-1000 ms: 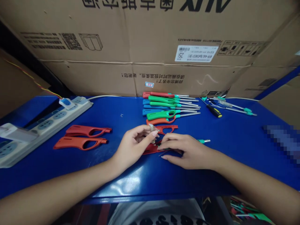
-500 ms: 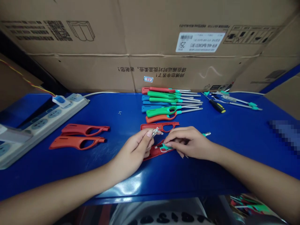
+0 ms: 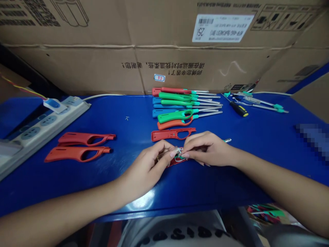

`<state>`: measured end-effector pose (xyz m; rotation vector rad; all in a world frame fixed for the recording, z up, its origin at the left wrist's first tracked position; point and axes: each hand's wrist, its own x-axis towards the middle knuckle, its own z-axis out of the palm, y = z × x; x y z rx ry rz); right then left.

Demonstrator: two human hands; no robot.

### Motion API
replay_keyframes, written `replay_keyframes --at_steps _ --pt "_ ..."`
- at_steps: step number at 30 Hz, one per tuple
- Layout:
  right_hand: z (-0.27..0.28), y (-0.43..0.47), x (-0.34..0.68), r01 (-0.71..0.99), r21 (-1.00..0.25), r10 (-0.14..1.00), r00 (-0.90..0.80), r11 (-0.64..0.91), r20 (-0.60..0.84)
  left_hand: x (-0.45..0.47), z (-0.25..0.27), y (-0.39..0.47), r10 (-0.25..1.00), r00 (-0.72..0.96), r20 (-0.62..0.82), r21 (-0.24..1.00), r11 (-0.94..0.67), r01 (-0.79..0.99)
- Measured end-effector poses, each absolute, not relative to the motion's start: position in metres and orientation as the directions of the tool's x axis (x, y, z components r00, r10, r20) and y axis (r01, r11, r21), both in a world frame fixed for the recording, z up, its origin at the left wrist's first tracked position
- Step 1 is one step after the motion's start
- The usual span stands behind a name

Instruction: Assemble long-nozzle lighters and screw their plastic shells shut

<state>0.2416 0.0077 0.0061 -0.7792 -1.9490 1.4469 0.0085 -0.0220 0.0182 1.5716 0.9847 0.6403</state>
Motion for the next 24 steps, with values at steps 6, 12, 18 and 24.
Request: replay_keyframes --at_steps 6,12,18,24 --pt "0.0064 0.0069 0.2383 0.133 -0.973 0.791 -0.608 0.188 0.07 0.0081 0.0184 -0.0198 0.864 0.499 -0.063 0.952 -0.097 0.289" --pt "0.0097 0.0066 0.2363 0.154 -0.967 0.791 -0.608 0.202 0.068 0.0081 0.0187 -0.0178 0.842 0.533 -0.084 0.928 -0.129 0.35" --pt "0.0089 0.0071 0.236 0.108 -0.991 0.802 -0.598 0.082 0.001 0.0073 0.0183 -0.018 0.853 0.517 -0.066 0.926 -0.141 0.35" --pt "0.0099 0.007 0.2372 0.092 -0.996 0.821 -0.566 -0.019 -0.068 0.0071 0.0173 -0.0175 0.857 0.511 -0.074 0.939 -0.113 0.326"
